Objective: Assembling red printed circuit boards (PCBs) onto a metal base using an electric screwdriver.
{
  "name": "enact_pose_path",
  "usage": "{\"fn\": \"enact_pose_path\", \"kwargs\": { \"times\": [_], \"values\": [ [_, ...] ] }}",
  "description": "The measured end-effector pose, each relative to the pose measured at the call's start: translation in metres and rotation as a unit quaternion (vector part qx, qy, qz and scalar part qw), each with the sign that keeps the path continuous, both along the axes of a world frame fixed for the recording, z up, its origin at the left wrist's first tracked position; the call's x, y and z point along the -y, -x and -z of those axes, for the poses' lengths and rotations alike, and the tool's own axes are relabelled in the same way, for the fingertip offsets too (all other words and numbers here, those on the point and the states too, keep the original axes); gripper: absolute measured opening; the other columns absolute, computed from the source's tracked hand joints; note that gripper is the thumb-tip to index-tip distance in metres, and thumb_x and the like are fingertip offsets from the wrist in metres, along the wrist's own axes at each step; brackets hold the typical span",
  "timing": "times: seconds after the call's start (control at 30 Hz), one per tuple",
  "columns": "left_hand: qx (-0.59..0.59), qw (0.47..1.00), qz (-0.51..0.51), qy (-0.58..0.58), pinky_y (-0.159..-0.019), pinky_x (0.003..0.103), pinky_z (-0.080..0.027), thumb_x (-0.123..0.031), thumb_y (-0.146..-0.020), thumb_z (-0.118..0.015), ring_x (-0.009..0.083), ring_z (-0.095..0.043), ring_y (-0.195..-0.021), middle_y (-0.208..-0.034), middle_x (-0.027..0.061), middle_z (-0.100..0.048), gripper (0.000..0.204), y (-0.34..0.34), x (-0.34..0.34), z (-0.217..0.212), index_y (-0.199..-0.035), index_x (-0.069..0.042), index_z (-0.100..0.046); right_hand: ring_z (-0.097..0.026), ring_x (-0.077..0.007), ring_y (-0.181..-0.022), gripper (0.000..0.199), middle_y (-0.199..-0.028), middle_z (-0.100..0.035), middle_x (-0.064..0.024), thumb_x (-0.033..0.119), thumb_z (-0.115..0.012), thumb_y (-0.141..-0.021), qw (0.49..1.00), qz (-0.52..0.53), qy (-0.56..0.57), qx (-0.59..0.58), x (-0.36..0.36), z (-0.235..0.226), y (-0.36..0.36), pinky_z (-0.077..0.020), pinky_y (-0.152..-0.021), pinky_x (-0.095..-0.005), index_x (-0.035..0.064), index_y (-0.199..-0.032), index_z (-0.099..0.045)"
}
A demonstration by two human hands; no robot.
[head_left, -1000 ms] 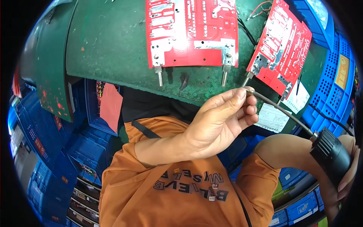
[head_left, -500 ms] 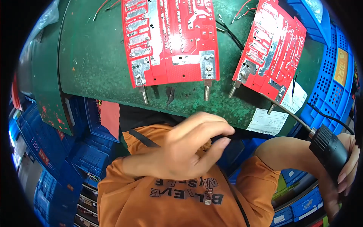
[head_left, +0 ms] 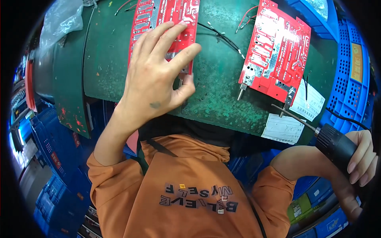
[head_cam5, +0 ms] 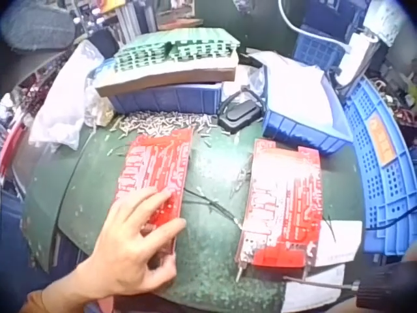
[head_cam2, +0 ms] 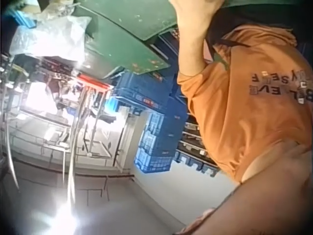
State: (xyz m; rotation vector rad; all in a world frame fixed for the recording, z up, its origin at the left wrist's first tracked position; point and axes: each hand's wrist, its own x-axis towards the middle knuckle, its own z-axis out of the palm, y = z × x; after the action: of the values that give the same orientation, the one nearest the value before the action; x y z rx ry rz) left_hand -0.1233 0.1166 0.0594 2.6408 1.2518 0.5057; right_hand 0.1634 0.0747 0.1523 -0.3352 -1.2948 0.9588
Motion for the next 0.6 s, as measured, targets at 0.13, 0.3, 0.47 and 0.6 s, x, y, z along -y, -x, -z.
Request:
{"fn": "enact_pose_path", "kwargs": {
  "times": [0.13, 0.3, 0.47, 0.6],
  "values": [
    [-0.048, 0.998, 0.035, 0.001, -0.095, 0.042, -0.037, -0.011, -0.065, -0.067, 0.0336, -0.049, -0.112, -0.117, 0.0139, -0.053, 0.040, -0.023, -0.003, -0.017, -0.104, -0.004, -0.059, -0.047, -0.0165, -0.052, 0.067, -0.071, -0.044, -0.0046, 0.055, -0.061, -0.080, 1.000, 0.006, 0.002, 0.009, 0.004, -0.001, 0.003, -0.0470, -0.043, -0.0284, -0.0024, -0.106, -0.039],
    [-0.218, 0.976, 0.014, -0.012, -0.080, 0.038, -0.040, -0.008, -0.069, -0.067, 0.0269, -0.055, -0.091, -0.089, 0.0102, -0.056, 0.022, -0.055, -0.036, 0.006, -0.088, -0.004, -0.057, -0.049, -0.0180, -0.054, 0.069, -0.072, -0.046, -0.0061, 0.056, -0.060, -0.080, 1.000, 0.010, -0.020, -0.014, 0.008, 0.004, 0.000, -0.0500, -0.044, -0.0298, -0.0028, -0.109, -0.038],
    [-0.093, 0.987, 0.038, -0.123, -0.080, 0.038, -0.037, 0.000, -0.066, -0.059, 0.0280, -0.059, -0.085, -0.081, 0.0140, -0.061, 0.013, -0.056, -0.058, 0.021, -0.078, -0.003, -0.062, -0.050, -0.0184, -0.053, 0.069, -0.072, -0.046, -0.0073, 0.055, -0.062, -0.079, 0.999, 0.027, -0.022, -0.015, 0.012, 0.008, -0.001, -0.0507, -0.044, -0.0305, -0.0023, -0.110, -0.038],
    [-0.020, 0.997, 0.068, -0.041, -0.080, 0.042, -0.039, -0.008, -0.070, -0.058, 0.0327, -0.054, -0.080, -0.076, 0.0157, -0.058, 0.007, -0.060, -0.067, 0.016, -0.066, -0.003, -0.061, -0.050, -0.0191, -0.053, 0.071, -0.072, -0.047, -0.0082, 0.055, -0.063, -0.078, 0.999, 0.028, -0.029, -0.027, 0.012, 0.012, -0.003, -0.0506, -0.044, -0.0312, -0.0022, -0.111, -0.037]
  ]
}}
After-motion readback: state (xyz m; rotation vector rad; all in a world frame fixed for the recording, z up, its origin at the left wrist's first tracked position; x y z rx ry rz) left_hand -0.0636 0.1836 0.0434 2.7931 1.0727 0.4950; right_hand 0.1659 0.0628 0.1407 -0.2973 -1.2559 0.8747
